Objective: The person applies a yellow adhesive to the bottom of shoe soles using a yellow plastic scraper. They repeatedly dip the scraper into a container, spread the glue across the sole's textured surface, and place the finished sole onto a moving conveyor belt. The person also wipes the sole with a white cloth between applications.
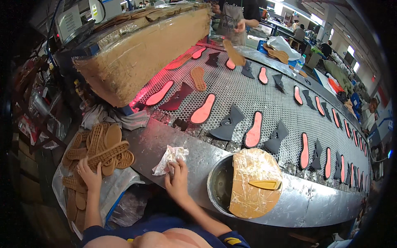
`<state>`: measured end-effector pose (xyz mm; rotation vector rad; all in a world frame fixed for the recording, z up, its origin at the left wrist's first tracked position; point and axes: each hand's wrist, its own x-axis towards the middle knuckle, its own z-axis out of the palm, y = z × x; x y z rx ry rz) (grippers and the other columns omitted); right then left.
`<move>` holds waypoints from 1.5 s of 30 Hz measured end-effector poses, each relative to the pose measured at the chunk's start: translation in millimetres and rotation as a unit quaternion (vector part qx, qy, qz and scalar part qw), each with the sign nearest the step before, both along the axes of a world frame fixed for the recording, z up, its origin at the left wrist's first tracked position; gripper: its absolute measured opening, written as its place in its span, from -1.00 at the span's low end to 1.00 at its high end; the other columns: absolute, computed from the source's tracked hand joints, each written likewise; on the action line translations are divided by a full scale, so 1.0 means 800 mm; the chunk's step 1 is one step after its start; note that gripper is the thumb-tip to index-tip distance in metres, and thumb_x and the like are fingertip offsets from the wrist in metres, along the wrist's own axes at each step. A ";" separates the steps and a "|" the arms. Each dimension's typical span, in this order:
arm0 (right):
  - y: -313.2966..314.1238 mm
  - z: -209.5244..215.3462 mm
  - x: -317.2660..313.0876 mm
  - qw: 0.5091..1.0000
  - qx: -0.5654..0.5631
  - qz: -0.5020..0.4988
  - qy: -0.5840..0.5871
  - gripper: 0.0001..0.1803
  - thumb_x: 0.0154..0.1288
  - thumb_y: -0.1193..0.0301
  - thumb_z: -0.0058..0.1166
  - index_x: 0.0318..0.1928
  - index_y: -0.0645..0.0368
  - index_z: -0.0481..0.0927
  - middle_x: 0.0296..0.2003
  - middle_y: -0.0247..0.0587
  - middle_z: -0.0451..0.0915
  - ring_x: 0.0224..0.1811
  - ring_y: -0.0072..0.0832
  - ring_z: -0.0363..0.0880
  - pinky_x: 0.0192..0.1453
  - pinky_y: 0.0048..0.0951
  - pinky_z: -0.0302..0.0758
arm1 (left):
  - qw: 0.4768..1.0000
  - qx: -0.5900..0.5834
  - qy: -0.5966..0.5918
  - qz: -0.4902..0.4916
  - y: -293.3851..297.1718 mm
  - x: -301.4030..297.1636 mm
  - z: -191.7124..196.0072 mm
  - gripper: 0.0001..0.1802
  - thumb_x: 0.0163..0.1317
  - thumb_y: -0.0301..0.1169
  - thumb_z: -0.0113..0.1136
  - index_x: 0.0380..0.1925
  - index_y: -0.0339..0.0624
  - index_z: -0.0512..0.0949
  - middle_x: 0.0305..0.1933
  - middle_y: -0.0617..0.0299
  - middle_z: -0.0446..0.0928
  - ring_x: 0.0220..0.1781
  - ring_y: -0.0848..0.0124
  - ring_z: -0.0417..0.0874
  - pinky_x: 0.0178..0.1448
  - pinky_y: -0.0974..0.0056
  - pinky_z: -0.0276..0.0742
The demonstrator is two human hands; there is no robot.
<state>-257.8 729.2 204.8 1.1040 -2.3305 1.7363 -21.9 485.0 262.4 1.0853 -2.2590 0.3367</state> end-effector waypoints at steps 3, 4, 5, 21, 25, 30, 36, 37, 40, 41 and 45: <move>-0.001 0.007 -0.004 0.998 0.033 -0.015 0.053 -0.48 -0.01 0.62 0.14 0.06 0.21 0.43 0.17 0.25 0.23 0.21 0.15 0.27 0.29 -0.02 0.23 | 0.997 0.050 0.006 -0.055 0.002 0.016 0.013 -0.47 0.12 -0.34 0.32 0.04 -0.34 0.39 0.04 -0.09 0.41 0.11 -0.02 0.45 0.13 0.00 0.37; -0.006 0.010 -0.001 0.997 0.037 -0.019 0.072 -0.47 -0.02 0.62 0.14 0.06 0.19 0.43 0.15 0.24 0.25 0.17 0.14 0.29 0.27 -0.01 0.25 | 0.995 0.076 0.031 -0.057 0.000 0.027 0.020 -0.50 0.08 -0.36 0.35 -0.02 -0.34 0.43 -0.02 -0.08 0.46 0.05 0.01 0.51 0.06 0.04 0.43; -0.008 0.012 0.003 0.995 0.040 -0.023 0.091 -0.47 -0.03 0.62 0.15 0.05 0.18 0.44 0.12 0.23 0.27 0.14 0.12 0.32 0.24 0.00 0.27 | 0.985 0.149 0.066 -0.055 -0.002 0.036 0.020 -0.52 0.07 -0.38 0.36 -0.04 -0.37 0.44 -0.07 -0.08 0.50 -0.01 0.04 0.55 0.02 0.07 0.46; 0.043 0.048 0.022 0.992 0.108 -0.022 -0.067 -0.75 0.07 0.58 0.11 -0.17 0.19 0.60 -0.39 -0.11 0.44 -0.47 -0.29 0.51 -0.37 -0.32 0.48 | 0.970 0.236 0.044 0.025 0.033 0.038 -0.072 -0.50 0.21 -0.35 0.15 0.01 -0.54 0.32 0.11 -0.43 0.32 0.11 -0.27 0.40 0.16 -0.07 0.37; 0.047 0.074 0.015 0.981 0.169 -0.005 -0.091 -0.77 0.07 0.58 0.11 -0.19 0.20 0.60 -0.40 -0.10 0.43 -0.48 -0.28 0.50 -0.36 -0.32 0.47 | 0.977 0.204 0.047 0.043 0.032 0.045 -0.089 -0.50 0.19 -0.35 0.13 0.02 -0.53 0.32 0.14 -0.45 0.32 0.16 -0.29 0.37 0.25 -0.07 0.31; 0.016 0.071 -0.003 0.995 0.101 0.012 -0.021 -0.80 0.11 0.55 0.16 -0.20 0.19 0.63 -0.48 -0.13 0.44 -0.57 -0.39 0.48 -0.45 -0.37 0.44 | 0.947 0.296 0.119 -0.050 0.024 0.014 -0.078 -0.50 0.23 -0.37 0.09 0.04 -0.60 0.30 0.13 -0.47 0.34 0.17 -0.30 0.35 0.31 -0.09 0.22; -0.034 0.088 0.011 0.989 -0.050 0.136 -0.006 -0.47 0.19 0.51 0.13 0.20 0.22 0.39 0.13 0.07 0.39 0.13 -0.08 0.45 0.19 -0.25 0.41 | 0.928 0.271 0.256 -0.011 0.029 0.011 -0.084 -0.53 0.34 -0.37 0.06 0.07 -0.57 0.29 0.07 -0.31 0.39 0.07 -0.12 0.45 0.17 0.02 0.34; -0.028 0.086 0.016 0.987 -0.038 0.156 0.013 -0.49 0.20 0.50 0.13 0.19 0.21 0.39 0.19 0.08 0.34 0.17 -0.06 0.42 0.23 -0.25 0.39 | 0.918 0.277 0.284 -0.015 0.031 0.009 -0.076 -0.55 0.36 -0.36 0.04 0.07 -0.57 0.29 0.05 -0.28 0.39 0.05 -0.08 0.46 0.13 0.05 0.37; 0.008 0.062 0.027 0.970 0.042 0.238 0.007 -0.53 0.23 0.47 0.10 0.16 0.23 0.39 0.22 0.11 0.32 0.22 0.00 0.38 0.25 -0.21 0.38 | 0.922 0.242 0.302 -0.019 0.024 0.006 -0.057 -0.59 0.41 -0.34 0.00 0.02 -0.54 0.32 -0.01 -0.20 0.42 -0.02 0.07 0.48 0.04 0.12 0.40; 0.024 0.056 0.028 0.960 0.078 0.270 -0.010 -0.54 0.24 0.47 0.08 0.16 0.25 0.38 0.21 0.12 0.33 0.22 0.02 0.37 0.25 -0.20 0.38 | 0.914 0.217 0.341 -0.016 0.020 0.006 -0.054 -0.61 0.41 -0.33 0.01 0.00 -0.53 0.33 -0.03 -0.17 0.43 -0.03 0.10 0.49 0.04 0.13 0.40; 0.099 0.068 0.036 0.930 0.135 0.332 -0.078 -0.59 0.29 0.43 0.05 0.14 0.21 0.42 0.13 0.04 0.44 0.16 -0.07 0.45 0.23 -0.25 0.41 | 0.872 0.138 0.468 -0.031 0.003 -0.012 -0.024 -0.60 0.43 -0.31 0.01 0.00 -0.51 0.35 -0.01 -0.08 0.47 -0.06 0.21 0.53 0.01 0.20 0.46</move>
